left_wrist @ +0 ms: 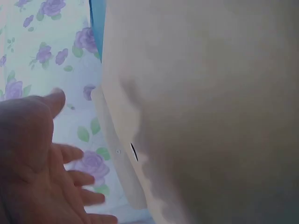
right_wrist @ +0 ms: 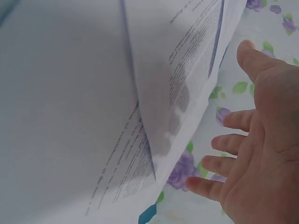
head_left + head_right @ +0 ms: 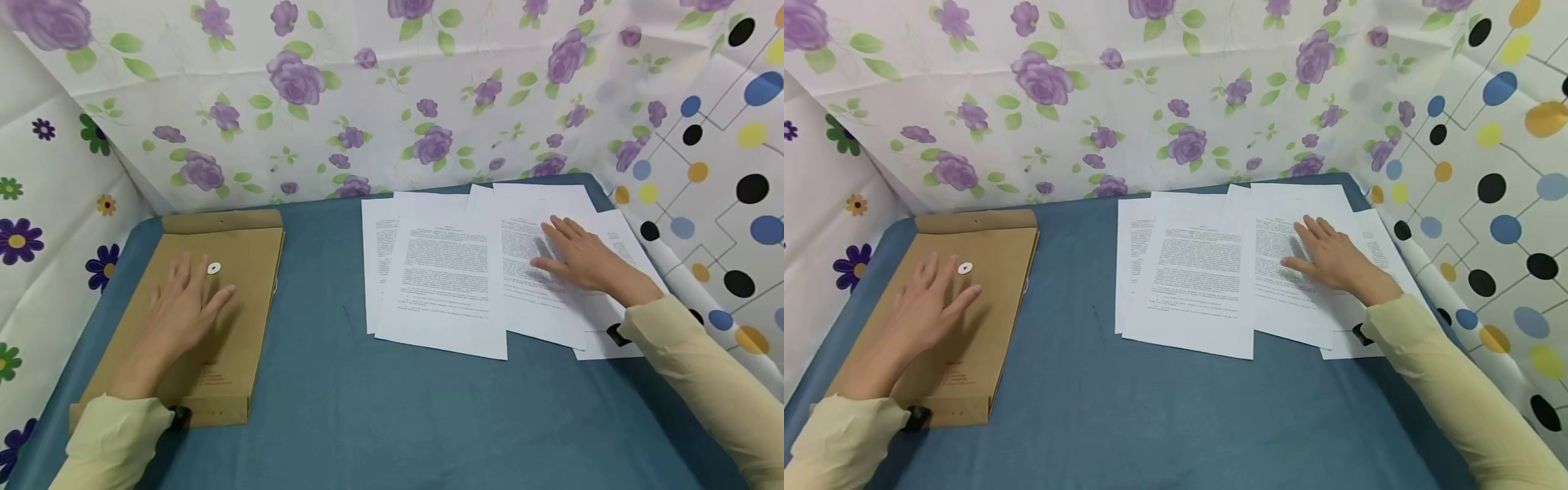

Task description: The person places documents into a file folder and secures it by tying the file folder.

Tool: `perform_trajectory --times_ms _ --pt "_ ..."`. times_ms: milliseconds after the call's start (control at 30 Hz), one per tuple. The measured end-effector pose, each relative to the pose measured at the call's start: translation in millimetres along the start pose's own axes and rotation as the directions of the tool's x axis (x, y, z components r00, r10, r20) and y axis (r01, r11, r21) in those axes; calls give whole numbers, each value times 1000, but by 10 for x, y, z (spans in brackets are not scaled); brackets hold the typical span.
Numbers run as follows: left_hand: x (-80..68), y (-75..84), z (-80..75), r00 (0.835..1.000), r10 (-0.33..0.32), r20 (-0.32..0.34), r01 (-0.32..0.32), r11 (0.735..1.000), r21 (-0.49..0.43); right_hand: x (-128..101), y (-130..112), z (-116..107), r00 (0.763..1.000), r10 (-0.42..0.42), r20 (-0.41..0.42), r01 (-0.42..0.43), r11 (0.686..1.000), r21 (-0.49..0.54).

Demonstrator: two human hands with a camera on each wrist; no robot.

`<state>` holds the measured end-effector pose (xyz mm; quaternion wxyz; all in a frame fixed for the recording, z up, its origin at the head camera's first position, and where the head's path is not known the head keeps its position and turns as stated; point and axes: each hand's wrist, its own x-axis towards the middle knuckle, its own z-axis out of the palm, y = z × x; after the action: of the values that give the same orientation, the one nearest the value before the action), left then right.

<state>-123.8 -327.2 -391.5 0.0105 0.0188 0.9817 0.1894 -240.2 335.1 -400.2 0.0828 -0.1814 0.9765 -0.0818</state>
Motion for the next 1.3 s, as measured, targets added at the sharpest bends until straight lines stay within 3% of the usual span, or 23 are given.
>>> perform_trajectory --times_ms 233,400,700,1067,1300 --pt "105 52 -24 994 -112 -12 111 994 -21 124 -76 -11 1000 6 -2 -6 1000 15" --pt "206 91 -53 978 -211 5 211 977 -37 231 -139 -26 1000 5 0 -5 1000 8" --pt "391 121 -68 951 -308 -16 308 951 -25 408 -215 -38 1000 -1 9 1 1000 6" --pt "757 79 -134 892 -452 -11 452 892 -6 640 -382 -36 1000 -18 8 18 1000 21" --pt "926 75 -164 834 -547 70 550 835 -19 821 -457 -13 999 -28 26 27 999 32"
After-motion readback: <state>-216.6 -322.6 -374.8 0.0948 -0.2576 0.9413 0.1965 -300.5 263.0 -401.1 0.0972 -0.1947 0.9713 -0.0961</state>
